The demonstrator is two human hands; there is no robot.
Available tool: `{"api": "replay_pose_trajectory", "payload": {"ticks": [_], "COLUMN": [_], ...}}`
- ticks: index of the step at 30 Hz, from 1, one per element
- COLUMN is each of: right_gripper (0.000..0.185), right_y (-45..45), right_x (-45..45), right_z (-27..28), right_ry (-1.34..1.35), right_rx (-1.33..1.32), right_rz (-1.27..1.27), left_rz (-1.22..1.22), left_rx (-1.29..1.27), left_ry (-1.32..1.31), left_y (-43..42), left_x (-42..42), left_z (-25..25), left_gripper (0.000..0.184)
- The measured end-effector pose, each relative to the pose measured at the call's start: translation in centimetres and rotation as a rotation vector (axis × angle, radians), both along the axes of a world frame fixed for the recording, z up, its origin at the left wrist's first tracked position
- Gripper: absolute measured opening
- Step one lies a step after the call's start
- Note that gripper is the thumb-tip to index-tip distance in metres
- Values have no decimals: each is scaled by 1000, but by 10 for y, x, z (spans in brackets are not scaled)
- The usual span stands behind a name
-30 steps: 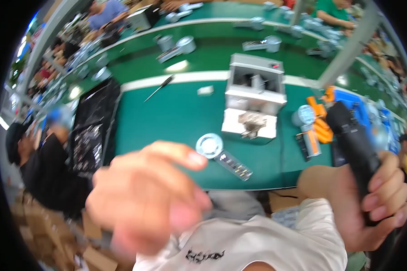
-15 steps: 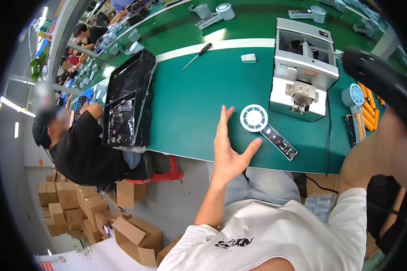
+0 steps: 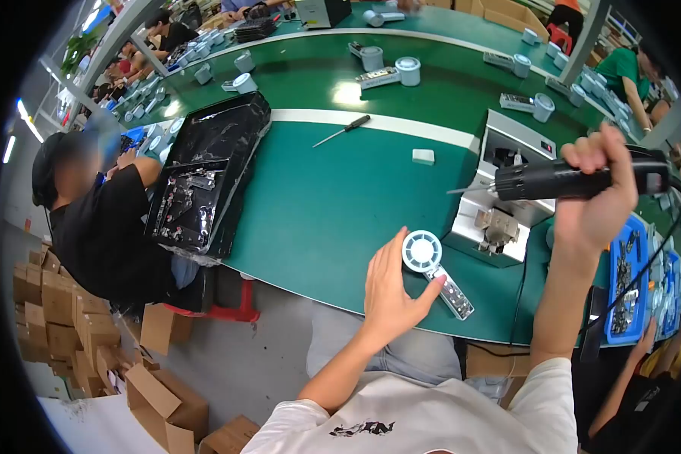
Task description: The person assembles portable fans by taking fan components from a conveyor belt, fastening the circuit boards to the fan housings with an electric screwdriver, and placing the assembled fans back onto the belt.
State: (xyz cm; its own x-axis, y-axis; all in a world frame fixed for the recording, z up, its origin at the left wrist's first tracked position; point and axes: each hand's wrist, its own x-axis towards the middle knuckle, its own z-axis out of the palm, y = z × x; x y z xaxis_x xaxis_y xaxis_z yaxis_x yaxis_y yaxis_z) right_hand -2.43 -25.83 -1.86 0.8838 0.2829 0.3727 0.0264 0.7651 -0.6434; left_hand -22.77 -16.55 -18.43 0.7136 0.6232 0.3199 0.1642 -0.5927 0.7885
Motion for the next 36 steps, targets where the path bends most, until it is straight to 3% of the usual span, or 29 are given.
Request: {"api": "replay_pose_trajectory", "payload": {"ticks": [5, 10, 19, 23, 25, 27, 34, 36], "right_gripper": [19, 21, 16, 23, 23, 15, 18, 22], "right_y": [21, 39, 37, 45, 41, 45, 43, 41], "right_x": [17, 20, 31, 21, 30, 19, 23, 27], "right_z": [-20, -36, -43, -38, -43, -38, -36, -42], "right_ry": [266, 353, 272, 282, 271, 333, 394, 295], "right_rx": [-45, -104, -107, -130, -111, -120, -115, -112], "right_rz": [109, 129, 247, 133, 210, 89, 161, 181], "left_rz": [-35, -33, -1, -14, -19, -16, -15, -16], "left_rx": [39, 26, 49, 45, 15, 5, 2, -3], "left_ry": [-70, -23, -7, -13, 23, 19, 43, 29], "left_y": [3, 4, 2, -1, -3, -5, -6, -6], "left_x": [-2, -5, -2, 5, 4, 5, 5, 5], "left_z": [-3, 3, 2, -3, -7, -9, -7, -8], "left_gripper": [91, 95, 90, 91, 92, 92, 93, 93]}}
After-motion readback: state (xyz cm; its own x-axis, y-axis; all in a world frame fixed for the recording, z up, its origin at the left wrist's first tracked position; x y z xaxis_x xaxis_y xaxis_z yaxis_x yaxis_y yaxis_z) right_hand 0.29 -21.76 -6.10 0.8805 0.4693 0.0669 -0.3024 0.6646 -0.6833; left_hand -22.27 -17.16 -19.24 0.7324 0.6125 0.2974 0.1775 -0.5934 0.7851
